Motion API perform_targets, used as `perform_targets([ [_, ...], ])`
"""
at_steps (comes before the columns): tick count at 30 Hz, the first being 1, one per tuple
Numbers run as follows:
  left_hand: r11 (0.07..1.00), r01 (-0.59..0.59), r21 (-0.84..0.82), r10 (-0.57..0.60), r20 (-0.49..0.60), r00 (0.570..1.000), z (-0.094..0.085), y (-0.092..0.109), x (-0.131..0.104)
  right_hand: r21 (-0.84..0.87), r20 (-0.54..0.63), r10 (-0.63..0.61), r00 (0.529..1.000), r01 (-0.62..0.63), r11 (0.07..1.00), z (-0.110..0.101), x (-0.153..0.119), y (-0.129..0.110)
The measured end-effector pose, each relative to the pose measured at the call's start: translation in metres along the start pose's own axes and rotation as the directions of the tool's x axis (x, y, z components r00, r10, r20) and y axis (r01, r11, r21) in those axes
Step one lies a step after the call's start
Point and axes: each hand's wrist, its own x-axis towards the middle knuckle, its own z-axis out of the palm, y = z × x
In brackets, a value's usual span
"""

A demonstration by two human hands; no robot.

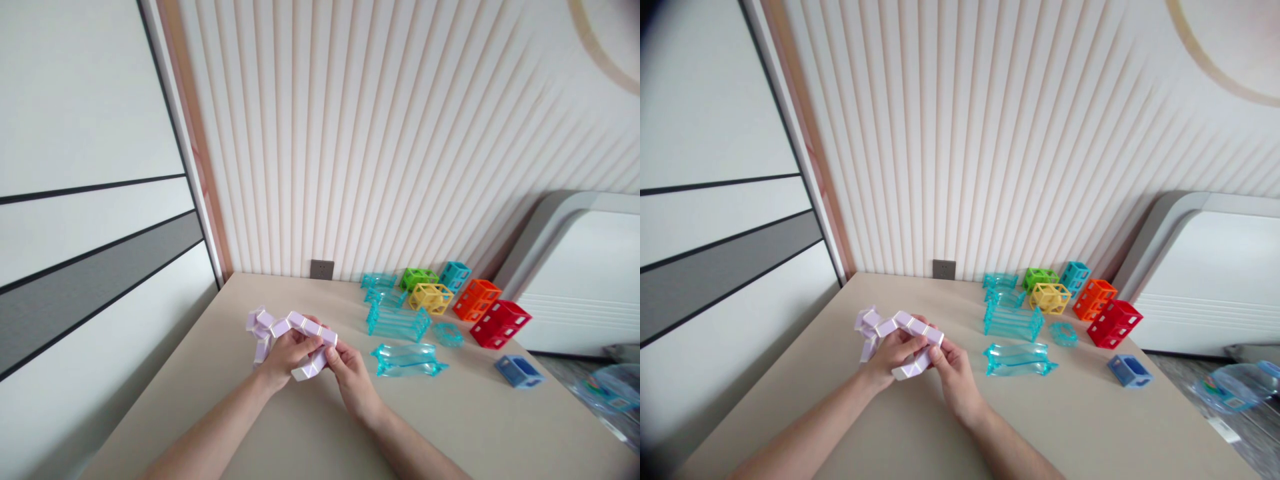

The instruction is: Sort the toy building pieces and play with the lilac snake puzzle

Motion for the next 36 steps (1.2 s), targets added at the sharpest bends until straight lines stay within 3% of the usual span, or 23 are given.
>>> perform_targets([
  [5, 0.988, -0.125, 0.086, 0.119, 0.07, 0.99, -0.007, 0.004, -0.002, 0.149, -0.014, 0.191, 0.982, -0.187, 0.971, 0.005, -0.007, -0.002],
  [10, 0.988, -0.139, 0.068, 0.123, 0.197, 0.973, -0.016, 0.001, 0.001, 0.293, 0.305, 0.315, 0.899, -0.403, 0.867, -0.001, -0.011, -0.008],
  [12, 0.99, -0.127, 0.064, 0.111, 0.209, 0.971, -0.017, -0.001, 0.001, 0.301, 0.375, 0.327, 0.867, -0.448, 0.842, -0.004, -0.012, -0.008],
  [15, 0.987, -0.147, 0.066, 0.135, 0.156, 0.978, -0.016, -0.003, 0.002, 0.36, 0.35, 0.35, 0.869, -0.47, 0.806, -0.004, -0.012, -0.007],
  [20, 0.975, -0.186, 0.124, 0.192, -0.039, 0.981, -0.015, -0.002, 0.006, 0.383, 0.333, 0.417, 0.846, -0.525, 0.76, -0.006, -0.009, -0.008],
  [23, 0.966, -0.191, 0.175, 0.21, -0.102, 0.972, -0.014, 0.002, 0.007, 0.303, 0.325, 0.381, 0.866, -0.477, 0.825, -0.009, -0.007, -0.01],
  [28, 0.938, -0.226, 0.261, 0.297, -0.273, 0.915, -0.011, 0.006, 0.008, 0.054, 0.089, 0.13, 0.987, -0.136, 0.989, -0.016, -0.005, -0.008],
  [31, 0.925, -0.195, 0.326, 0.284, -0.252, 0.925, -0.009, 0.005, 0.008, -0.172, -0.018, 0.024, 1.0, -0.027, 0.985, -0.019, -0.004, -0.008],
  [36, 0.934, -0.166, 0.317, 0.228, -0.17, 0.959, -0.009, 0.003, 0.006, -0.371, -0.117, -0.039, 0.992, -0.007, 0.929, -0.017, -0.003, -0.012],
])
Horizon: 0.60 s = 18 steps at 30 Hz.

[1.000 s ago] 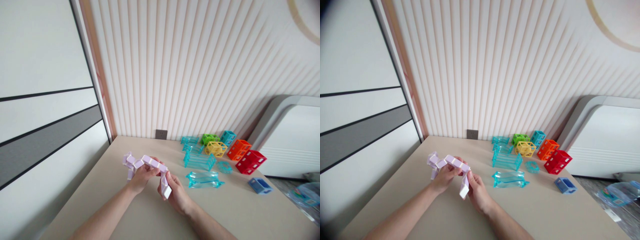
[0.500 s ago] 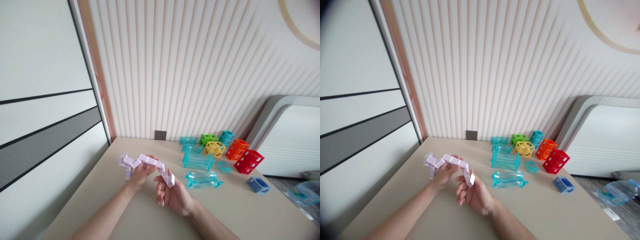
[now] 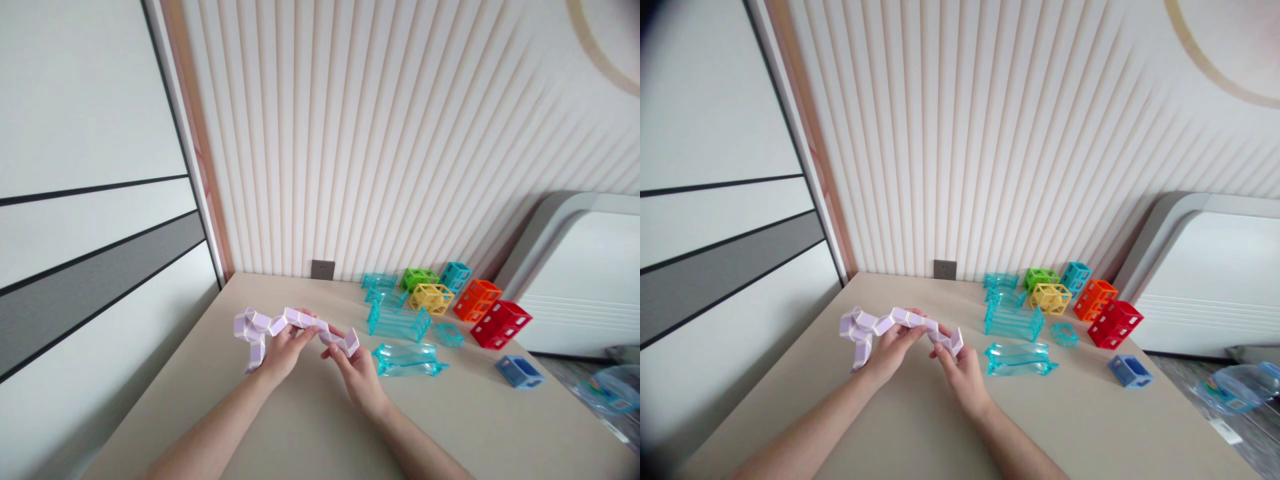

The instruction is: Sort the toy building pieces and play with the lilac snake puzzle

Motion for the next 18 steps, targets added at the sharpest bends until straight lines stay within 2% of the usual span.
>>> perform_targets([
  [3, 0.999, 0.006, -0.044, -0.003, 0.071, 0.997, -0.001, 0.002, -0.002, 0.02, -0.077, 0.01, 0.997, -0.008, 1.0, 0.001, 0.001, 0.0],
  [6, 0.996, 0.033, -0.087, -0.02, 0.145, 0.989, -0.003, 0.001, -0.003, 0.166, -0.109, 0.03, 0.994, -0.012, 0.986, 0.001, 0.003, 0.001],
  [9, 0.988, 0.065, -0.141, -0.033, 0.213, 0.977, -0.004, -0.005, -0.003, 0.411, -0.053, 0.105, 0.993, -0.074, 0.909, 0.003, 0.005, 0.003],
  [11, 0.983, 0.067, -0.17, -0.026, 0.229, 0.973, -0.005, -0.009, -0.002, 0.506, -0.001, 0.175, 0.985, -0.15, 0.849, 0.004, 0.006, 0.004],
  [14, 0.98, 0.052, -0.194, -0.005, 0.233, 0.973, -0.005, -0.01, -0.002, 0.495, 0.009, 0.223, 0.975, -0.198, 0.846, 0.007, 0.007, 0.005],
  [18, 0.974, 0.08, -0.211, -0.007, 0.329, 0.944, 0.001, -0.005, -0.004, 0.373, -0.087, 0.204, 0.975, -0.158, 0.914, 0.007, 0.008, 0.003],
])
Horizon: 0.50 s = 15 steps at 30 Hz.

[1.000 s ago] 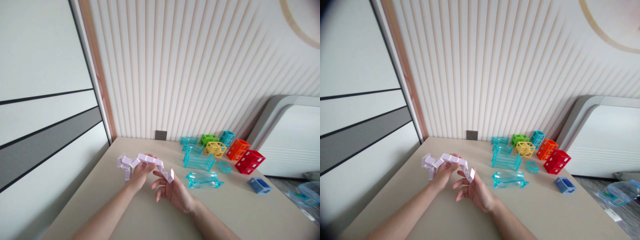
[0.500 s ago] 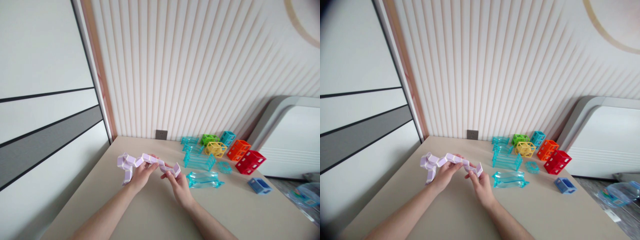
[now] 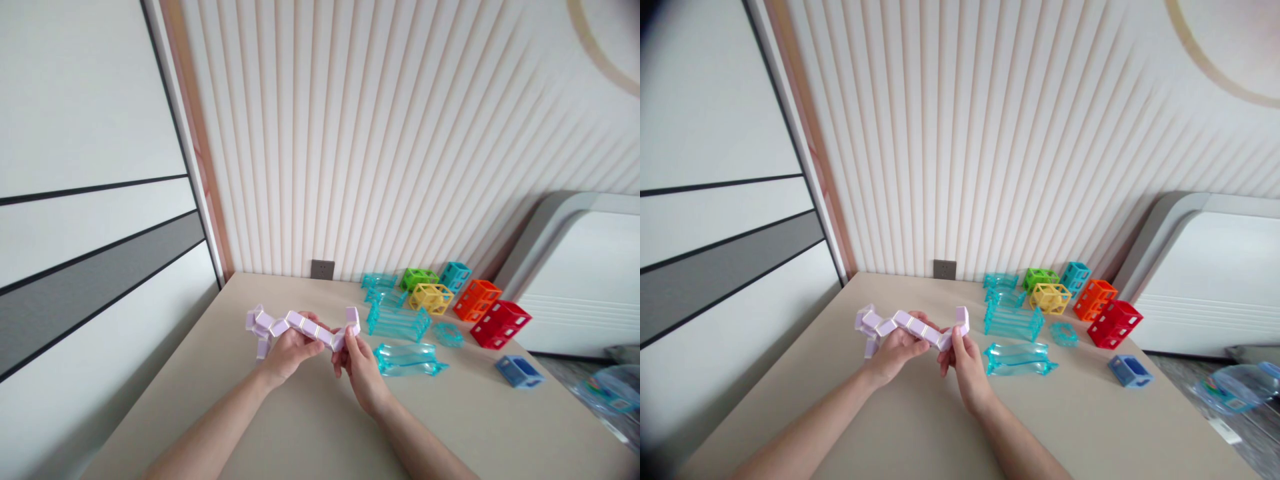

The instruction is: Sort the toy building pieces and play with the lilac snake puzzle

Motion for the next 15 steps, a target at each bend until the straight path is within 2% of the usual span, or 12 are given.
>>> perform_targets([
  [2, 1.0, 0.018, 0.016, -0.018, -0.009, 1.0, 0.003, 0.0006, 0.0004, -0.086, -0.052, -0.036, 0.998, 0.032, 0.996, -0.001, 0.001, -0.0024],
  [7, 0.994, 0.002, 0.113, 0.012, -0.123, 0.992, 0.0054, -0.0003, 0.0013, -0.262, -0.12, -0.11, 0.987, 0.076, 0.962, -0.0055, 0.0042, -0.005],
  [15, 0.985, 0.048, 0.164, -0.034, -0.087, 0.996, 0.0079, 0.0004, 0.0001, -0.253, -0.109, -0.105, 0.988, 0.075, 0.965, -0.0037, 0.0042, -0.008],
])
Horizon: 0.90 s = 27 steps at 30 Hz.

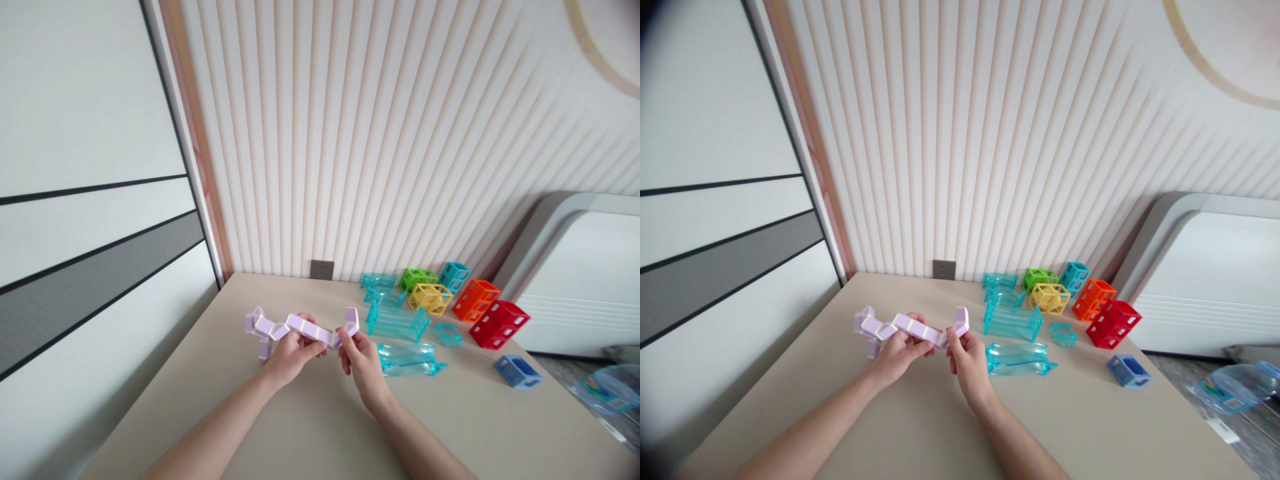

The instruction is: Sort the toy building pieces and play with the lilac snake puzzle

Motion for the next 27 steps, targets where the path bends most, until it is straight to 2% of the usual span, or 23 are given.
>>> perform_targets([
  [6, 0.999, -0.034, 0.033, 0.033, 0.018, 0.999, -0.006, -0.006, 0.0, 0.003, 0.024, 0.013, 1.0, -0.013, 1.0, -0.001, -0.001, -0.002],
  [12, 0.999, -0.024, 0.025, 0.024, 0.014, 1.0, -0.003, -0.004, -0.002, -0.012, 0.043, 0.021, 0.999, -0.02, 1.0, -0.005, 0.0, -0.004],
  [17, 1.0, -0.002, 0.027, 0.001, 0.037, 0.999, -0.001, 0.001, -0.003, -0.009, 0.05, -0.026, 0.998, 0.026, 1.0, -0.006, -0.001, -0.004],
  [23, 0.999, -0.041, -0.017, 0.041, -0.026, 0.999, 0.001, 0.007, -0.003, -0.078, 0.049, -0.085, 0.995, 0.089, 0.993, -0.003, -0.004, 0.006],
  [27, 0.998, -0.063, -0.017, 0.062, -0.07, 0.996, 0.0, 0.01, -0.004, -0.056, -0.009, -0.232, 0.973, 0.231, 0.971, -0.005, -0.005, 0.008],
])
